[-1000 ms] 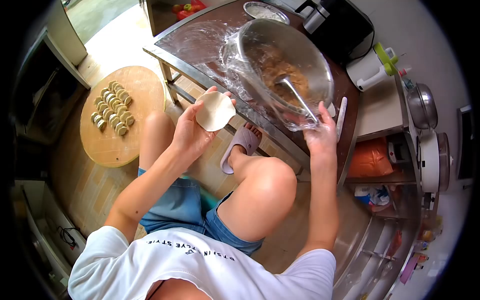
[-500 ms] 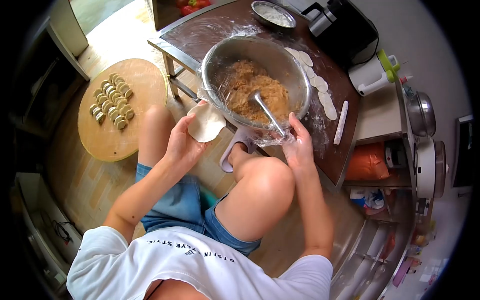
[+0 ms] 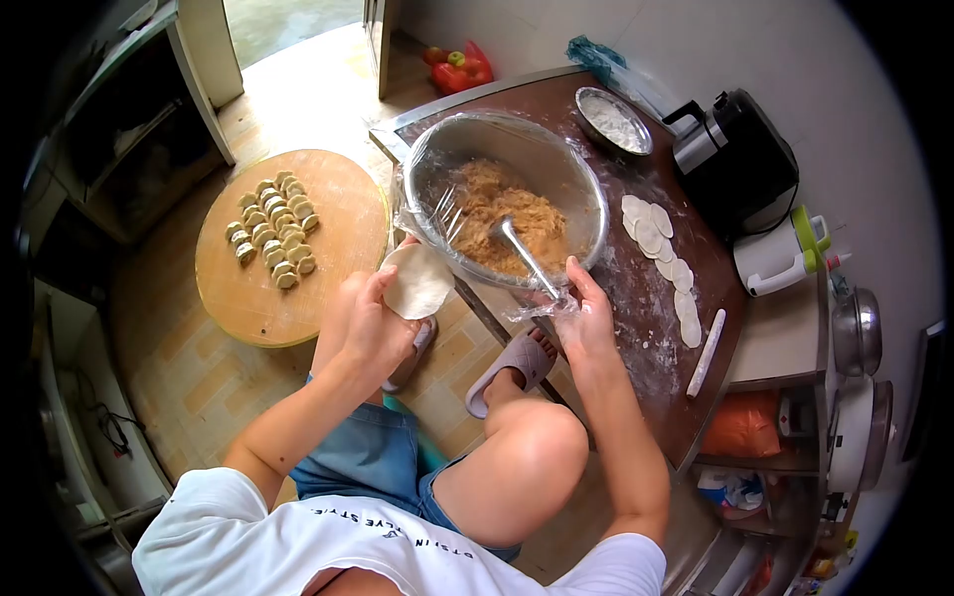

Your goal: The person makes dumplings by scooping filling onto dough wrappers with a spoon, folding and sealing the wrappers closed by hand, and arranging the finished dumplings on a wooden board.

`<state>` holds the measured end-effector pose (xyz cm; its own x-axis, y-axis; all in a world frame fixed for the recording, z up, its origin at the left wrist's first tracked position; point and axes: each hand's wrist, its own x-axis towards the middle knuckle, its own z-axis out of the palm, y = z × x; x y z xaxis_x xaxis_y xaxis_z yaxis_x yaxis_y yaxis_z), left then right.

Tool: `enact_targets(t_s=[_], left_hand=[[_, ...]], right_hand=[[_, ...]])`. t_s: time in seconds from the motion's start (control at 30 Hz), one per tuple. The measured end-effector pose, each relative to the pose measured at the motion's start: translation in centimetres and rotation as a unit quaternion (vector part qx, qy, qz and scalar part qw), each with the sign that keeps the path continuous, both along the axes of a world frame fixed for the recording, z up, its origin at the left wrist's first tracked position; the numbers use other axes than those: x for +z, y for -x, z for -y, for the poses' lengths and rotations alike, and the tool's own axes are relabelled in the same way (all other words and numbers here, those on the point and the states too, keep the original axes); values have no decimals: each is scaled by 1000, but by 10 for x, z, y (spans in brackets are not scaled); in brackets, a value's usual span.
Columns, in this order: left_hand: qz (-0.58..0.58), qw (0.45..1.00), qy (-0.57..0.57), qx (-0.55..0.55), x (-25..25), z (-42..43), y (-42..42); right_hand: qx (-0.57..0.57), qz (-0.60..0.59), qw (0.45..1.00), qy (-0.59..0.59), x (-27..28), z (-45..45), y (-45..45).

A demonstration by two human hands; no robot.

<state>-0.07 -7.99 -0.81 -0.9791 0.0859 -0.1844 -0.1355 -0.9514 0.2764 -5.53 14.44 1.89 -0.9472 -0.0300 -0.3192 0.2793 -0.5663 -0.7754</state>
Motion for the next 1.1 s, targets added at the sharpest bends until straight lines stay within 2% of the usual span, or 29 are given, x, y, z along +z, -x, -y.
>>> enact_targets(t_s=[0.1,0.37,0.53,0.63,0.67,0.7,0.73,0.77,0.8,0.83,0.9,1.03,1.07,1.1], left_hand=[[28,999,23,0,15,10,2],[46,995,-18,-82,-5,-25,-12],[45,992,-19,-113,-1,-45,-14],[29,995,22,-91,-11,-58,-3],[29,996,10,-84,-13,-57,-2],[26,997,-3,-77,-14,-56,0],[34,997,-12,-70,-9,-55,-3],[29,997,-13,-71,-9,-55,-6],[20,997,-14,-72,-10,-54,-9],[11,997,-15,-75,-11,-54,-11],[5,996,-18,-90,-11,-53,-21],[9,996,3,-91,-14,-28,-40],[12,996,7,-85,-14,-18,-44],[4,997,6,-81,-20,-7,-46]], right_hand=[[60,-7,998,33,-7,-2,13],[-50,36,997,-56,10,-41,-44],[-81,27,995,-49,4,-55,-63],[7,16,994,-107,3,-72,-63],[87,28,979,-185,14,-81,-66],[138,74,943,-294,38,-78,-72],[165,60,853,-492,52,-76,-76],[185,43,721,-666,67,-75,-82],[126,-59,565,-813,81,-60,-91],[120,-211,492,-836,81,-59,-90],[98,-492,304,-810,78,-56,-78],[175,-570,258,-760,56,-48,-53],[184,-598,278,-729,53,-49,-45],[197,-550,387,-714,61,-45,-42]])
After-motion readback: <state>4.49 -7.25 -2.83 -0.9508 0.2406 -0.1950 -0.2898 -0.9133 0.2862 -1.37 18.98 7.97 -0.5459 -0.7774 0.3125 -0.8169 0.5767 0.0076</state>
